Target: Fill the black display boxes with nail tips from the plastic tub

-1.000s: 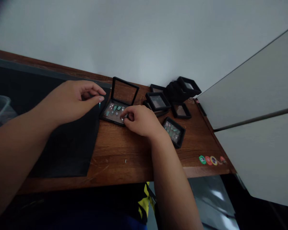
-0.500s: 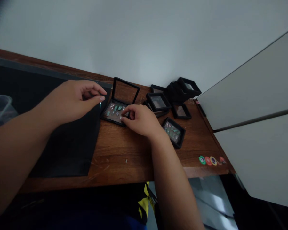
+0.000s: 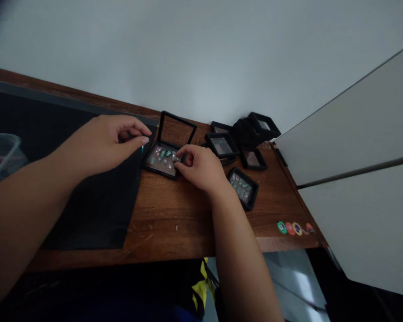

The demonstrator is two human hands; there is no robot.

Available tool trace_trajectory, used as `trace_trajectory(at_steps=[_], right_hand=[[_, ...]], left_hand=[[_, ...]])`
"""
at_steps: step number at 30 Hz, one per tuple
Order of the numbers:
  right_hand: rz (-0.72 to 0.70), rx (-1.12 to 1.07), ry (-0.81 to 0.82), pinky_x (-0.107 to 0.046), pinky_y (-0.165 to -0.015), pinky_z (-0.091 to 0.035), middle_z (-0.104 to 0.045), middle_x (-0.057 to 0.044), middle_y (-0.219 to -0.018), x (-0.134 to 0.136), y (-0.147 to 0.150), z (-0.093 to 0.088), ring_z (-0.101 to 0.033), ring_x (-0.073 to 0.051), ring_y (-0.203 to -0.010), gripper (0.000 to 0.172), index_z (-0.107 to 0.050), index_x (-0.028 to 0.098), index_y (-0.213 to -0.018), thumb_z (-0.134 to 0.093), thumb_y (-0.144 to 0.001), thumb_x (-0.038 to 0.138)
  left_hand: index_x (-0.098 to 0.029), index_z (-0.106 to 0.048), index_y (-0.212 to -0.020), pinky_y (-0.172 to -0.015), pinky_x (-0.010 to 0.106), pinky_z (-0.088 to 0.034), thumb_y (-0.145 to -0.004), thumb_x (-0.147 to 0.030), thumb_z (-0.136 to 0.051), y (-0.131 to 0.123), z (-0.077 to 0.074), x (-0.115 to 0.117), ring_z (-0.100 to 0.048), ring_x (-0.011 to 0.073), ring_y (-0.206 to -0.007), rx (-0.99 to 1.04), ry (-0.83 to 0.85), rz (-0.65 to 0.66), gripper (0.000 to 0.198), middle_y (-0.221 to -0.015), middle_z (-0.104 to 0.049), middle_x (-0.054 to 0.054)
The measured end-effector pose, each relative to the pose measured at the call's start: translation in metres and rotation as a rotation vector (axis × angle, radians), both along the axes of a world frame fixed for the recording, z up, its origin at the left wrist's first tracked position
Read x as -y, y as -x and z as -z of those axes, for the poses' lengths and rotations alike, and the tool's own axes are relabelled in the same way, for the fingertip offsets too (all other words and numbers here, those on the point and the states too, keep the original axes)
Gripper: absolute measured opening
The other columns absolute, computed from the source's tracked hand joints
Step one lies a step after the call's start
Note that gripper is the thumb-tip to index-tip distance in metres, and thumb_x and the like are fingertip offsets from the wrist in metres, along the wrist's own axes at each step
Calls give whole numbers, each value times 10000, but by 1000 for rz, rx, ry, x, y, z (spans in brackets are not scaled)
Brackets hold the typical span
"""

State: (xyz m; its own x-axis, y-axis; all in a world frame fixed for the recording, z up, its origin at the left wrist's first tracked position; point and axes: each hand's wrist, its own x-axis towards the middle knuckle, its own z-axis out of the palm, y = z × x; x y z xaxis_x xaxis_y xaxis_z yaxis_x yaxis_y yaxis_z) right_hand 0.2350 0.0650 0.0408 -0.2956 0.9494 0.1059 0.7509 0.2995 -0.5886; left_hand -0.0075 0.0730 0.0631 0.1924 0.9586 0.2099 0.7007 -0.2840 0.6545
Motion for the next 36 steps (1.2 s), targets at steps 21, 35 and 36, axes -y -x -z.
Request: trace_trajectory(at_steps=[21, 35, 36], right_hand=[[283, 249, -3, -299, -598, -309, -681, -18, -733, 4, 31, -5, -564, -164, -683, 188, -737, 215, -783, -708, -852, 387], [297, 194, 46, -285, -588, -288, -662, 10, -759, 4, 34, 0, -556, -163, -688, 109, -593, 234, -838, -634, -831, 335], [307, 189, 53, -287, -589, -290, -659, 7, -762, 4, 33, 1, -560, -166, -692, 103, -596, 233, -852, -626, -836, 331]], left_hand=[[-264, -765, -1023, -720, 354, -474, -855, -362, -627, 2, 6, -4, -695, 223, -828, -13, 15, -3, 238, -970, -784, 27], [-257, -750, -1052, -714, 341, -473, -846, -372, -628, 2, 7, -5, -679, 207, -805, -26, 22, -24, 266, -965, -771, 28], [-259, -745, -1067, -705, 335, -470, -846, -377, -629, 2, 7, -5, -672, 199, -792, -23, 16, -24, 275, -961, -768, 26]])
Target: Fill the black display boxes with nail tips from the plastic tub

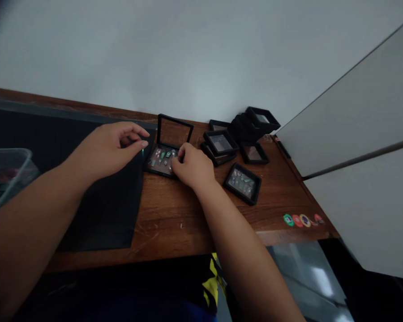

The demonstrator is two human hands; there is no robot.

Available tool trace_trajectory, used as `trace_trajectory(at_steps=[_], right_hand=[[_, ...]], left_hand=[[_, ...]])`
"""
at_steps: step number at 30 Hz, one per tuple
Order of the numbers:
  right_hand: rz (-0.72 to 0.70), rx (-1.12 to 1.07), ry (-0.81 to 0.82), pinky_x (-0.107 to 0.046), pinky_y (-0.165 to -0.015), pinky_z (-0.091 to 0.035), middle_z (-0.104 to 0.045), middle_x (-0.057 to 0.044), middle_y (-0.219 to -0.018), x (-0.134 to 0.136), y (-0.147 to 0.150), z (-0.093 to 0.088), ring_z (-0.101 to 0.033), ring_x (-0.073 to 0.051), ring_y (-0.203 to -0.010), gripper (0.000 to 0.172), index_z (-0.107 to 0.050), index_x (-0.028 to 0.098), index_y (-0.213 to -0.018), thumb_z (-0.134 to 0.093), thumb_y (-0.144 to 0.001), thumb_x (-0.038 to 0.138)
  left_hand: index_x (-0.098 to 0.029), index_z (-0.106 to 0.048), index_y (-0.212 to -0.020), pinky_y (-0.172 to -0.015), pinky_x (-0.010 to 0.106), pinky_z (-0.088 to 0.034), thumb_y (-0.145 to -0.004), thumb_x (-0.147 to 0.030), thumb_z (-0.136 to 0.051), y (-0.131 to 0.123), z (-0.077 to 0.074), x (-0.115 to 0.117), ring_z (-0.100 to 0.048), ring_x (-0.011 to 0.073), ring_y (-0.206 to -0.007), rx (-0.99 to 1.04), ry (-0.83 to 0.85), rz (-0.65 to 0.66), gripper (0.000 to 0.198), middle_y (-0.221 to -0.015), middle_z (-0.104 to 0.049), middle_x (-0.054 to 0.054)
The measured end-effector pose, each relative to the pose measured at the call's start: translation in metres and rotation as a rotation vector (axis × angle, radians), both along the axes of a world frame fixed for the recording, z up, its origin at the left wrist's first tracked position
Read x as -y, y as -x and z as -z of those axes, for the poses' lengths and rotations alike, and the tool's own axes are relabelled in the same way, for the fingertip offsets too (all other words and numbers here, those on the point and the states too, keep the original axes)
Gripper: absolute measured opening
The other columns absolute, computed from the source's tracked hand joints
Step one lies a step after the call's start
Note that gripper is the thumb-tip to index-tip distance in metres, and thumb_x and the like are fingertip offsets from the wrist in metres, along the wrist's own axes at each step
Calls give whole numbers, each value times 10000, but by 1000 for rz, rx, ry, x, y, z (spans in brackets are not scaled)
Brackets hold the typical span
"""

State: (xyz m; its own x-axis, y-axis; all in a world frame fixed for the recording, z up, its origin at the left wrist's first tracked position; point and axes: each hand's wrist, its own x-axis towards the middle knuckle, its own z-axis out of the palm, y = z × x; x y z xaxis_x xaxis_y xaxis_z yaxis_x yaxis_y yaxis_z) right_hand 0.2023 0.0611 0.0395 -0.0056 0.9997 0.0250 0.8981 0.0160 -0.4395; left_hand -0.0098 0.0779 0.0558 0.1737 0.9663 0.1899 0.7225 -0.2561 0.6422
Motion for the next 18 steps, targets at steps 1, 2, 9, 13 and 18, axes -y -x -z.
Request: trace_trajectory(at_steps=[1, 2, 9, 13, 18], right_hand=[[10, -6, 4, -288, -591, -294, -658, 4, -763, -1, -1, 1, -564, -168, -696, 104, -600, 233, -867, -622, -843, 331], [20, -12, 4, -290, -593, -298, -656, 3, -760, -2, -2, 2, -568, -171, -701, 110, -604, 232, -880, -620, -850, 337], [-42, -103, -19, -288, -607, -341, -650, 8, -737, -6, -11, 5, -573, -168, -687, 125, -642, 224, -930, -607, -890, 336], [-97, -119, -52, -284, -614, -353, -652, 11, -735, -8, -13, 7, -566, -165, -669, 199, -695, 229, -1047, -560, -904, 262], [-138, -83, -60, -287, -616, -351, -666, 9, -755, -7, -12, 5, -566, -165, -666, 326, -722, 249, -1191, -573, -902, 258]], left_hand=[[-261, -741, -1077, -697, 330, -466, -847, -380, -629, 0, 0, 0, -664, 191, -779, 2, -4, -1, 282, -956, -765, 23], [-263, -738, -1082, -693, 327, -463, -848, -381, -628, 0, 0, 0, -658, 185, -771, 0, -5, -1, 285, -952, -763, 21], [-263, -721, -1126, -719, 344, -470, -863, -381, -609, -1, -7, 4, -646, 196, -797, -6, -6, 5, 309, -992, -756, 39], [-272, -722, -1125, -718, 344, -474, -862, -383, -606, 0, -8, 5, -650, 198, -796, -9, -9, 3, 308, -984, -763, 35], [-268, -729, -1112, -732, 341, -476, -865, -389, -605, -1, -9, 5, -662, 204, -827, -3, -3, 13, 301, -1007, -767, 39]])
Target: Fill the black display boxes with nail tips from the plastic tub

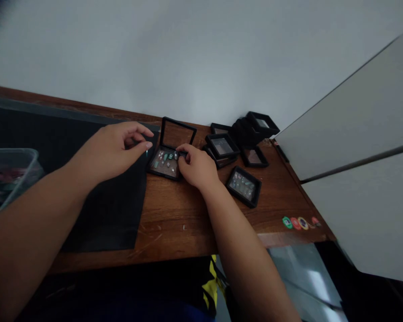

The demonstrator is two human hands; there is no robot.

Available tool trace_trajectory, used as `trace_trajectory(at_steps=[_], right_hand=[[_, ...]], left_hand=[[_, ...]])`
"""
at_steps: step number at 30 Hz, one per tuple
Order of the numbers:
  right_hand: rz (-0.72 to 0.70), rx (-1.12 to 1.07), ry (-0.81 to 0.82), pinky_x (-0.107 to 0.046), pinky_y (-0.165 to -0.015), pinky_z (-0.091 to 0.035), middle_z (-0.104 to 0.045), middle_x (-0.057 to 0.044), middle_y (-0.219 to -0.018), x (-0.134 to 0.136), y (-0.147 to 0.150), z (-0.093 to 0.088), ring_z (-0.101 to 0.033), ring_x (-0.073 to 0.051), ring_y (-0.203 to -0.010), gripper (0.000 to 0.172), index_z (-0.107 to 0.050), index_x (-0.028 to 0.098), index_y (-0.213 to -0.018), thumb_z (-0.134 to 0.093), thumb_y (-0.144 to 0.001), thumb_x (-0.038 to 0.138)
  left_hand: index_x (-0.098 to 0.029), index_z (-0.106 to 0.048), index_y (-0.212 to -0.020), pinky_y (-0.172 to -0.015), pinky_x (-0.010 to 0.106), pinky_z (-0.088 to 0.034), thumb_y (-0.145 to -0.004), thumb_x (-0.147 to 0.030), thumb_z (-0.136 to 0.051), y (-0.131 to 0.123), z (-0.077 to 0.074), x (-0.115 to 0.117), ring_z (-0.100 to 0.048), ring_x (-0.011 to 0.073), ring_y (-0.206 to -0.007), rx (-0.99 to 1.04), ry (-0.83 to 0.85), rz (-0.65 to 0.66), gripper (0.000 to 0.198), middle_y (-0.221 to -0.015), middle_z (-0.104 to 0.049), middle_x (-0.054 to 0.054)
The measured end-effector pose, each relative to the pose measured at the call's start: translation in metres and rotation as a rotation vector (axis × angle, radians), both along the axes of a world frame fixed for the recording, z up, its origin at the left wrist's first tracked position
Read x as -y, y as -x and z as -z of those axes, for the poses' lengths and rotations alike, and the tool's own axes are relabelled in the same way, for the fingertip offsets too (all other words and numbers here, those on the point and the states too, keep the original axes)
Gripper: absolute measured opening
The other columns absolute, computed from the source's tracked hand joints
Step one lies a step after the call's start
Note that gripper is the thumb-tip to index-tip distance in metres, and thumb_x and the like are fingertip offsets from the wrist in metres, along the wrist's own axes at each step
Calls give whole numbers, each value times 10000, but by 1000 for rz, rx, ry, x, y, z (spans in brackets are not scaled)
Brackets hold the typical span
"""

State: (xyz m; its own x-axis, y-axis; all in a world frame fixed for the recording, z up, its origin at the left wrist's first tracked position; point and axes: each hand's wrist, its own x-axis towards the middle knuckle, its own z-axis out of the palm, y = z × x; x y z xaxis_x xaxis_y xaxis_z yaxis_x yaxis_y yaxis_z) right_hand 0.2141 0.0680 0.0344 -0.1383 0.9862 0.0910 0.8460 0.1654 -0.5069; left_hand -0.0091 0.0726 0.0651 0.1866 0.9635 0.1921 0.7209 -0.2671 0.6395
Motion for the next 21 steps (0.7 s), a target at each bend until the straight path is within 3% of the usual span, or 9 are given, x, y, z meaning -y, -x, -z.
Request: trace_trajectory(at_steps=[21], right_hand=[[-66, 51, -11, -290, -622, -354, -674, 14, -735, 10, 0, -12, -583, -161, -674, 292, -771, 267, -1121, -627, -866, 269]], left_hand=[[-273, -750, -1054, -723, 338, -484, -865, -385, -613, -1, -1, 2, -673, 203, -809, 32, -22, -6, 259, -955, -777, 29]])
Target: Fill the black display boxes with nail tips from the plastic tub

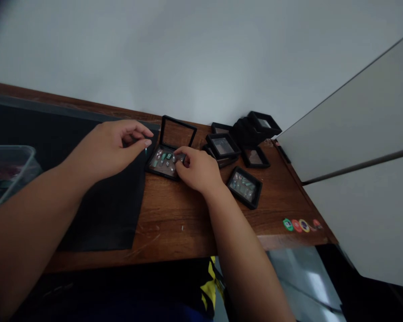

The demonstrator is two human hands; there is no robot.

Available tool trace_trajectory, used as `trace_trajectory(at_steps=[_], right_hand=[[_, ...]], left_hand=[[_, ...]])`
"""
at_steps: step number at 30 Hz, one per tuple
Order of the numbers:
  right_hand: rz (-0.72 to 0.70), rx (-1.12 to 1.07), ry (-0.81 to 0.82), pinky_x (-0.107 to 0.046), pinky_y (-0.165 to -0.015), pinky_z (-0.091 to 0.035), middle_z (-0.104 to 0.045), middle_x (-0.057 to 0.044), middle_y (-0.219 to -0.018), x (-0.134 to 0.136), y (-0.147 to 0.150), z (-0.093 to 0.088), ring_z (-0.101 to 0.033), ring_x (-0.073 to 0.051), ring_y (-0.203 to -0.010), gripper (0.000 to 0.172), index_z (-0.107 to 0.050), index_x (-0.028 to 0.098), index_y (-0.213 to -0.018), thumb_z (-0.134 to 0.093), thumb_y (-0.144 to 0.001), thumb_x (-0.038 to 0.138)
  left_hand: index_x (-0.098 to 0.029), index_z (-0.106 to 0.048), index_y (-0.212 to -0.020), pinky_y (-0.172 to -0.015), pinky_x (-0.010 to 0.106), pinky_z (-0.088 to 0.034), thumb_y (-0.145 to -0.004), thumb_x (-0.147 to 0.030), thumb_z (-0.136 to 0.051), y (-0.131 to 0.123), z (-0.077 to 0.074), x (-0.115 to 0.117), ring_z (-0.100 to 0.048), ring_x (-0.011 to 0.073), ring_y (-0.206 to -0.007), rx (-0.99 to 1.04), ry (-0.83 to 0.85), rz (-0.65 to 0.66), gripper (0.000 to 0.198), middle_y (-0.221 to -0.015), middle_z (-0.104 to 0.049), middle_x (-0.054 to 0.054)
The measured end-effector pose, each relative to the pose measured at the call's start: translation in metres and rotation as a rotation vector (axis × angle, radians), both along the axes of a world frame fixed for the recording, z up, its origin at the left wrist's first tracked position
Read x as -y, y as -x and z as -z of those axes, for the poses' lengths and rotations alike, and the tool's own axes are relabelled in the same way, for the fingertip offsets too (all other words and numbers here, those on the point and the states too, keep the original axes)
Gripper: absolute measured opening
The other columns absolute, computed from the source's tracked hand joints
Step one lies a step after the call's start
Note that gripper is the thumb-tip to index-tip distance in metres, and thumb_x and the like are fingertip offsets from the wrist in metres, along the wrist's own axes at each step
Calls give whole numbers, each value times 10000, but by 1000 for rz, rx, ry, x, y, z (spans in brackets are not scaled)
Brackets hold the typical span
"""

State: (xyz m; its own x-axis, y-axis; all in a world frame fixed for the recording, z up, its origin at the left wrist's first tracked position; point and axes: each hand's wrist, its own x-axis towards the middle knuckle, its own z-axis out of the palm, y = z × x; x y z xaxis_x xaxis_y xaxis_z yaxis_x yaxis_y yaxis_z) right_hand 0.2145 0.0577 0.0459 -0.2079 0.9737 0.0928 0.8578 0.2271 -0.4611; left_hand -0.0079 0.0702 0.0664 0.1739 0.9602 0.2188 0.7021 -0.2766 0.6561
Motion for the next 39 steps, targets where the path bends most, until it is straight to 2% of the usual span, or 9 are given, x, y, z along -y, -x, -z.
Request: trace_trajectory(at_steps=[5, 11, 21, 25, 39], right_hand=[[-122, -68, -23, -276, -622, -346, -631, 31, -705, 3, -4, -1, -540, -138, -642, 285, -775, 252, -1106, -708, -830, 280], [-215, -175, 91, -268, -615, -329, -579, 37, -679, 1, -10, 3, -475, -116, -613, 234, -805, 242, -1073, -727, -856, 286], [-175, -119, 83, -263, -594, -304, -570, 38, -662, -2, -8, 8, -472, -113, -607, 170, -795, 226, -994, -719, -873, 319], [-129, -46, 79, -266, -576, -291, -599, 26, -664, 1, -2, 4, -484, -119, -604, 134, -779, 219, -890, -712, -864, 332], [39, 224, -30, -294, -593, -250, -716, -19, -797, 11, 22, -4, -566, -170, -683, 180, -661, 225, -790, -630, -883, 375]], left_hand=[[-267, -752, -1066, -711, 338, -475, -866, -376, -613, 0, -1, 1, -671, 203, -799, -10, 4, 3, 266, -950, -777, 33], [-265, -751, -1060, -710, 337, -471, -867, -384, -609, 1, -1, 1, -670, 203, -793, -26, -2, -1, 268, -971, -779, 36], [-282, -753, -1040, -738, 368, -477, -866, -349, -619, 0, -2, 1, -690, 236, -826, -22, -4, -3, 230, -975, -775, 33], [-276, -753, -1033, -737, 367, -480, -864, -346, -626, 0, -1, 1, -697, 234, -838, -13, -6, -2, 223, -971, -778, 31], [-260, -757, -1046, -755, 357, -478, -859, -350, -623, 0, 1, -1, -689, 227, -849, -48, 2, -5, 247, -996, -781, 31]])
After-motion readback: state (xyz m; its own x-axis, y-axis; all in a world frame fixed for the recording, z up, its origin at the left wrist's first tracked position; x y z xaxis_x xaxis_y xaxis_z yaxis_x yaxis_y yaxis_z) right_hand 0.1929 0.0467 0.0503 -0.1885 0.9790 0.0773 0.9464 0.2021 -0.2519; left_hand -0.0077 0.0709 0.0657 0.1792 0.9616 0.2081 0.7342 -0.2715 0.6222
